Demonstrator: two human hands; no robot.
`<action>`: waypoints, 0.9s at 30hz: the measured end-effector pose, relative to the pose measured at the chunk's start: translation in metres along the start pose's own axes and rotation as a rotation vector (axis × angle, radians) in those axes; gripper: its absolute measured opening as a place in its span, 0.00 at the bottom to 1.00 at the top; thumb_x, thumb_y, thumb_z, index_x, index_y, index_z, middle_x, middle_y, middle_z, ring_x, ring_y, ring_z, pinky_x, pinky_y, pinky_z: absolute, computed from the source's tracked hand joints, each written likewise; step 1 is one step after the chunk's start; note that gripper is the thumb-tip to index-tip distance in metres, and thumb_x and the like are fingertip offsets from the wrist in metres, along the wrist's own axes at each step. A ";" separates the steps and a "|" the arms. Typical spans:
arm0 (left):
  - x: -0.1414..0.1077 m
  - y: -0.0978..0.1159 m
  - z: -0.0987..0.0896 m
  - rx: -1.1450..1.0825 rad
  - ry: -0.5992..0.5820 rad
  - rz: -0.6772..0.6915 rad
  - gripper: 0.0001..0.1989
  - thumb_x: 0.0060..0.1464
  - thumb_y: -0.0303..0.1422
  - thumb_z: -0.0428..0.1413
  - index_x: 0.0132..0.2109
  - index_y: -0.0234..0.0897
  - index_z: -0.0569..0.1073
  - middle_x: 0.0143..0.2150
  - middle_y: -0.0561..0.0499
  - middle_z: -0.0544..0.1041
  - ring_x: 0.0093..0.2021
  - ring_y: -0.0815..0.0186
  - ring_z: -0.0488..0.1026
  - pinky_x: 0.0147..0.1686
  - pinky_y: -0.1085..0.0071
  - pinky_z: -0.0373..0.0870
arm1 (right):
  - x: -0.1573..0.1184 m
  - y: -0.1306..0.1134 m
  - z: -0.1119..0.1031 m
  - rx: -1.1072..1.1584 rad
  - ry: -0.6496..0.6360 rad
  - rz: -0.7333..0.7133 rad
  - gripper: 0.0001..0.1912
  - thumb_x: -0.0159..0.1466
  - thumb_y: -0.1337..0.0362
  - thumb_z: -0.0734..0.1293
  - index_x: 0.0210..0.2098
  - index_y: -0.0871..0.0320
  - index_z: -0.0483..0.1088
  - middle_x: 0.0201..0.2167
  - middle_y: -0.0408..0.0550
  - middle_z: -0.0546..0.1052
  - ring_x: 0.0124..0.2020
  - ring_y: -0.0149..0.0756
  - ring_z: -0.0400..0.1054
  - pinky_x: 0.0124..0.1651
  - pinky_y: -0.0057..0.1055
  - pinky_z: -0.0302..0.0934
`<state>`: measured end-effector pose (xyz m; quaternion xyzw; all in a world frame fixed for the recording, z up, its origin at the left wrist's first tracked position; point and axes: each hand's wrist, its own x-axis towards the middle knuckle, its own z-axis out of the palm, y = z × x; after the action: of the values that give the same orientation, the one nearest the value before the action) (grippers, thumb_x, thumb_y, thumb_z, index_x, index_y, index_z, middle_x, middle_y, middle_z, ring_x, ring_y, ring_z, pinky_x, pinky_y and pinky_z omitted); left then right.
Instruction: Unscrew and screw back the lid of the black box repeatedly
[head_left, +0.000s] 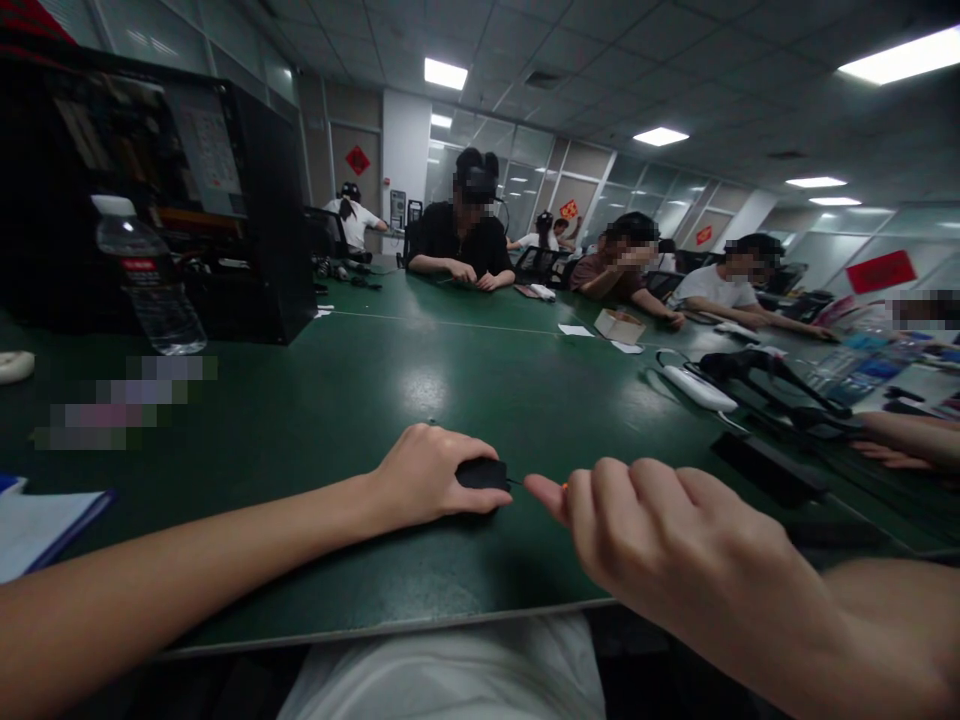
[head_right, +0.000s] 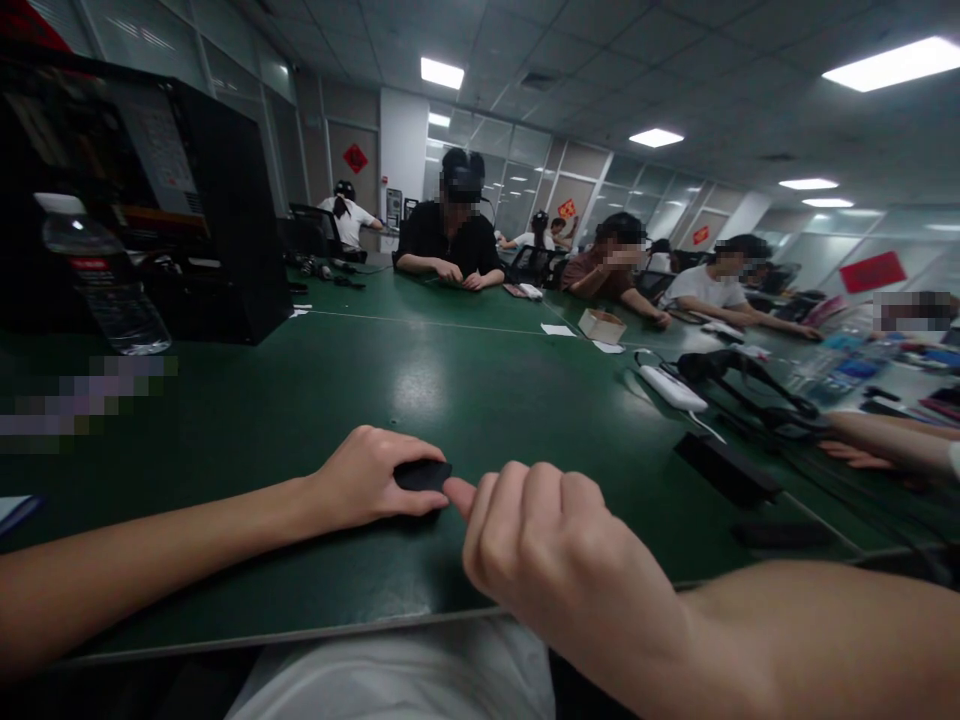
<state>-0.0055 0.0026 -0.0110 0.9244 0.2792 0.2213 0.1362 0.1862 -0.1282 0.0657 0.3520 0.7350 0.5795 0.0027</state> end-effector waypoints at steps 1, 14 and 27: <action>0.000 0.000 0.000 0.007 0.003 -0.004 0.23 0.58 0.51 0.60 0.50 0.39 0.81 0.47 0.49 0.85 0.45 0.55 0.82 0.44 0.66 0.72 | 0.000 -0.002 0.001 -0.009 0.014 -0.001 0.25 0.73 0.60 0.61 0.19 0.54 0.59 0.15 0.43 0.58 0.17 0.34 0.52 0.25 0.35 0.40; 0.003 -0.003 -0.002 0.048 0.020 -0.048 0.22 0.59 0.50 0.60 0.50 0.39 0.82 0.45 0.48 0.85 0.43 0.55 0.83 0.41 0.67 0.71 | 0.016 0.045 0.077 0.460 -0.613 0.191 0.31 0.73 0.51 0.57 0.21 0.59 0.74 0.17 0.51 0.72 0.18 0.34 0.61 0.27 0.32 0.36; 0.002 -0.005 -0.003 0.050 0.032 -0.018 0.22 0.58 0.49 0.61 0.49 0.37 0.82 0.43 0.48 0.85 0.41 0.55 0.82 0.39 0.66 0.70 | -0.021 0.012 0.163 0.846 -0.049 0.151 0.32 0.76 0.55 0.52 0.21 0.58 0.71 0.18 0.46 0.70 0.21 0.30 0.57 0.29 0.33 0.44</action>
<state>-0.0083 0.0081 -0.0097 0.9214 0.2948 0.2276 0.1105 0.2750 0.0005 0.0138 0.3885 0.8798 0.2171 -0.1669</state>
